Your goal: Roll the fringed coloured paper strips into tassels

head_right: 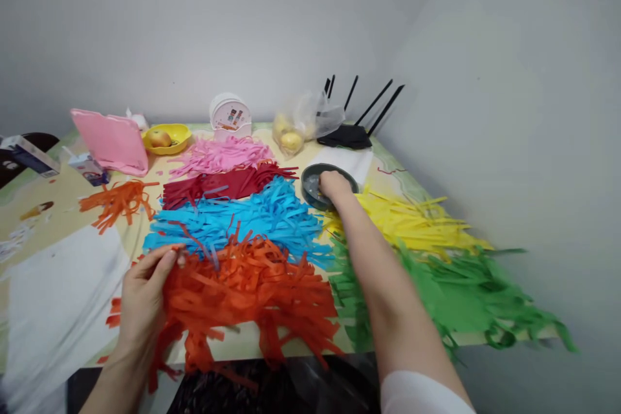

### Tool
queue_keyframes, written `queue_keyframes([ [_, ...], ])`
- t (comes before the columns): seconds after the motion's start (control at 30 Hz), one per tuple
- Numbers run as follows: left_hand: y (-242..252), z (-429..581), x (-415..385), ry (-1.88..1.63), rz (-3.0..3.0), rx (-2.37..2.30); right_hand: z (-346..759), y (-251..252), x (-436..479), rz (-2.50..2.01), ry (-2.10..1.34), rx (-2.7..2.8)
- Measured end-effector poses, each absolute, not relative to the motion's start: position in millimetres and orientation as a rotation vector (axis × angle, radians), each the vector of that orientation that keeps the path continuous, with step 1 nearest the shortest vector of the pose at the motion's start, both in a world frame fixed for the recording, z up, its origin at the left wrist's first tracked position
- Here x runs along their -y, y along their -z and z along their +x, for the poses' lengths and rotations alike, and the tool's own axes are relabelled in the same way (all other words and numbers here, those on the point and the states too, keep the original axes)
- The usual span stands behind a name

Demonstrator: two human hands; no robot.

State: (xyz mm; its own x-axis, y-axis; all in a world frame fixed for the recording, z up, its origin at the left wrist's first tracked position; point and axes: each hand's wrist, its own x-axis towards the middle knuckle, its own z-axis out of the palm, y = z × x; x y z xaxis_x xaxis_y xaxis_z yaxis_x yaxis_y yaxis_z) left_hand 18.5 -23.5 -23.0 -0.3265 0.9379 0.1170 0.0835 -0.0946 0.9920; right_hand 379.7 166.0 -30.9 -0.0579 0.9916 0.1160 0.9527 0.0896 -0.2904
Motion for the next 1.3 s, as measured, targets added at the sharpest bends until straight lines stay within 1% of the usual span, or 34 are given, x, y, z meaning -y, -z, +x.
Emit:
queue_keyframes([
  [0.27, 21, 26, 27, -1.376, 1.281, -1.334, 396, 57, -183, -2.405, -0.292, 2.093],
  [0.47, 21, 21, 32, -1.389, 1.262, -1.28, 396, 47, -178, -2.387, -0.334, 2.006],
  [0.63, 23, 17, 34, -1.4, 1.237, -1.295, 378, 17, -153, -2.165, -0.335, 1.826],
  [0.7, 22, 19, 34, -1.407, 1.272, -1.291, 351, 6, -128, -1.889, -0.433, 1.754],
  [0.77, 19, 24, 35, -1.412, 1.303, -1.279, 313, -2, -93, -1.373, -0.674, 1.594],
  [0.83, 17, 28, 38, -1.413, 1.325, -1.282, 271, -5, -53, -1.084, -0.926, 1.563],
  [0.93, 15, 31, 44, -1.425, 1.383, -1.313, 218, -2, -3, -0.975, -1.214, 1.508],
  [1.03, 14, 29, 52, -1.454, 1.46, -1.353, 191, 6, 23, -0.918, -1.379, 1.397],
  [1.17, 14, 24, 61, -1.488, 1.576, -1.366, 178, 12, 34, -0.873, -1.418, 1.295],
  [1.3, 15, 19, 68, -1.538, 1.772, -1.396, 168, 16, 42, -0.891, -1.373, 1.255],
])
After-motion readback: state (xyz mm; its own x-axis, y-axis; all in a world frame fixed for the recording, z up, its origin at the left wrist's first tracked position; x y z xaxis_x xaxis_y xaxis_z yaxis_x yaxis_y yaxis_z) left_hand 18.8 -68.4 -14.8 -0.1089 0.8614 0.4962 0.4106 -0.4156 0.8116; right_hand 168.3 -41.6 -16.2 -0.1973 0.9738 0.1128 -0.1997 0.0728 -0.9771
